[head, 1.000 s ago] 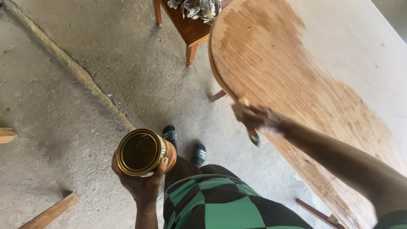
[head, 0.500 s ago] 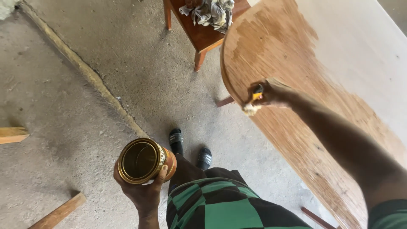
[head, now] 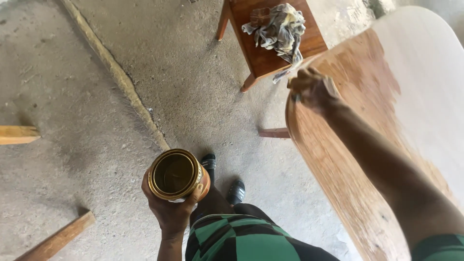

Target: Apply wood stain to the surface and edges of a wooden table using a paint brush.

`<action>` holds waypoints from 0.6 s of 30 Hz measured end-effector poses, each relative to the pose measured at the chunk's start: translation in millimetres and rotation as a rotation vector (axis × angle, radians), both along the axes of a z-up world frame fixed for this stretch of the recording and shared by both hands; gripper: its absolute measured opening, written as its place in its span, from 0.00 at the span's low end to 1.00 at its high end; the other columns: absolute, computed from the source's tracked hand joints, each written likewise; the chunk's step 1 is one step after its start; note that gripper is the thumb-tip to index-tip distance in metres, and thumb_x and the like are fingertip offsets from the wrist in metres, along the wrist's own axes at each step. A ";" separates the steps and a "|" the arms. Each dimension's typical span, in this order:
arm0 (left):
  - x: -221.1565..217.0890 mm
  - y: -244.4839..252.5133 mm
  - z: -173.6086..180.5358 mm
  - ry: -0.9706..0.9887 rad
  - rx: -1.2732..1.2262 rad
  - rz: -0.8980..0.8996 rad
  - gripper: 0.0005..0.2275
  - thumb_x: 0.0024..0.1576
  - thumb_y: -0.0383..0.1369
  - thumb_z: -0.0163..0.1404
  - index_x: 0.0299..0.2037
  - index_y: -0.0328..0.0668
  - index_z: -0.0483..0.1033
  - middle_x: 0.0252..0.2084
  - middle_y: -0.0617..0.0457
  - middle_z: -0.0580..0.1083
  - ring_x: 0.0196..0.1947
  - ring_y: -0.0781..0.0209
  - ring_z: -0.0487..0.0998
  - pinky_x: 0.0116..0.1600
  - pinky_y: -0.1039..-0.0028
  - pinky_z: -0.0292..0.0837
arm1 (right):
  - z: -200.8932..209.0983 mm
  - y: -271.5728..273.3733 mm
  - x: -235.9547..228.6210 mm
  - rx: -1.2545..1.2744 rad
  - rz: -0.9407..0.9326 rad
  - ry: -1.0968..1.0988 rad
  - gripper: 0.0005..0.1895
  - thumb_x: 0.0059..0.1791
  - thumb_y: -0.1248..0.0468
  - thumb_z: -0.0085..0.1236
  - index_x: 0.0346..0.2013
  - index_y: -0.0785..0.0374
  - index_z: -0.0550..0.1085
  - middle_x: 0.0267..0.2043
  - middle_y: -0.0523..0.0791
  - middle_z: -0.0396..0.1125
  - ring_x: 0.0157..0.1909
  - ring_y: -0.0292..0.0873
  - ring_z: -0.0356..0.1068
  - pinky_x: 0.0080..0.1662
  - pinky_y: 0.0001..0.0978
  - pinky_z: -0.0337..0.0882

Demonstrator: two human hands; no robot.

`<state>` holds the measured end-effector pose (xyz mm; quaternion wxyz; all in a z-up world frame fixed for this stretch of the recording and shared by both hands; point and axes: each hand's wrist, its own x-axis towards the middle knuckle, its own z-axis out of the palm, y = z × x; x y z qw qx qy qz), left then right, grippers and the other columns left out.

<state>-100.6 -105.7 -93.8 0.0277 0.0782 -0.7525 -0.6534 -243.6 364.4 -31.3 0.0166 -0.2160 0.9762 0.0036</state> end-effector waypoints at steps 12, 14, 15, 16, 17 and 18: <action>-75.1 -26.9 -29.0 -0.078 0.061 0.013 0.47 0.43 0.35 0.68 0.71 0.38 0.49 0.65 0.43 0.66 0.65 0.50 0.72 0.70 0.61 0.71 | -19.6 -67.1 -37.2 0.400 -0.623 -0.823 0.15 0.56 0.51 0.50 0.42 0.57 0.78 0.28 0.42 0.73 0.18 0.34 0.65 0.20 0.27 0.65; -83.5 -28.7 -31.4 -0.083 0.063 0.014 0.47 0.43 0.35 0.68 0.71 0.38 0.49 0.65 0.43 0.66 0.65 0.50 0.72 0.70 0.61 0.71 | -24.6 -22.5 -62.1 0.325 -0.697 -0.689 0.15 0.53 0.51 0.56 0.43 0.59 0.78 0.27 0.43 0.72 0.18 0.36 0.63 0.20 0.30 0.64; -86.8 -29.1 -32.2 -0.083 0.069 0.017 0.47 0.43 0.34 0.68 0.71 0.38 0.49 0.65 0.43 0.66 0.65 0.50 0.72 0.70 0.61 0.70 | -27.0 0.4 -73.8 0.251 -0.767 -0.545 0.16 0.51 0.51 0.61 0.44 0.60 0.78 0.26 0.44 0.71 0.17 0.38 0.60 0.20 0.33 0.62; -89.4 -29.4 -32.3 -0.087 0.065 0.016 0.47 0.43 0.34 0.68 0.71 0.38 0.49 0.65 0.43 0.66 0.65 0.50 0.72 0.70 0.61 0.70 | -41.1 10.8 -79.6 0.249 -0.767 -0.550 0.16 0.51 0.51 0.61 0.44 0.60 0.78 0.26 0.44 0.71 0.17 0.38 0.60 0.20 0.33 0.62; -92.9 -30.1 -32.4 -0.080 0.056 0.014 0.47 0.43 0.34 0.69 0.71 0.38 0.50 0.66 0.43 0.66 0.65 0.50 0.72 0.70 0.61 0.70 | -54.1 21.3 -83.6 0.237 -0.665 -0.466 0.14 0.51 0.54 0.60 0.44 0.61 0.78 0.26 0.45 0.72 0.19 0.36 0.62 0.23 0.29 0.64; -96.0 -31.3 -32.2 -0.073 0.047 0.012 0.47 0.43 0.34 0.69 0.71 0.38 0.50 0.66 0.43 0.66 0.65 0.50 0.71 0.70 0.61 0.70 | -66.8 31.3 -86.9 0.225 -0.564 -0.380 0.12 0.52 0.58 0.58 0.45 0.62 0.79 0.26 0.47 0.73 0.20 0.35 0.63 0.26 0.25 0.66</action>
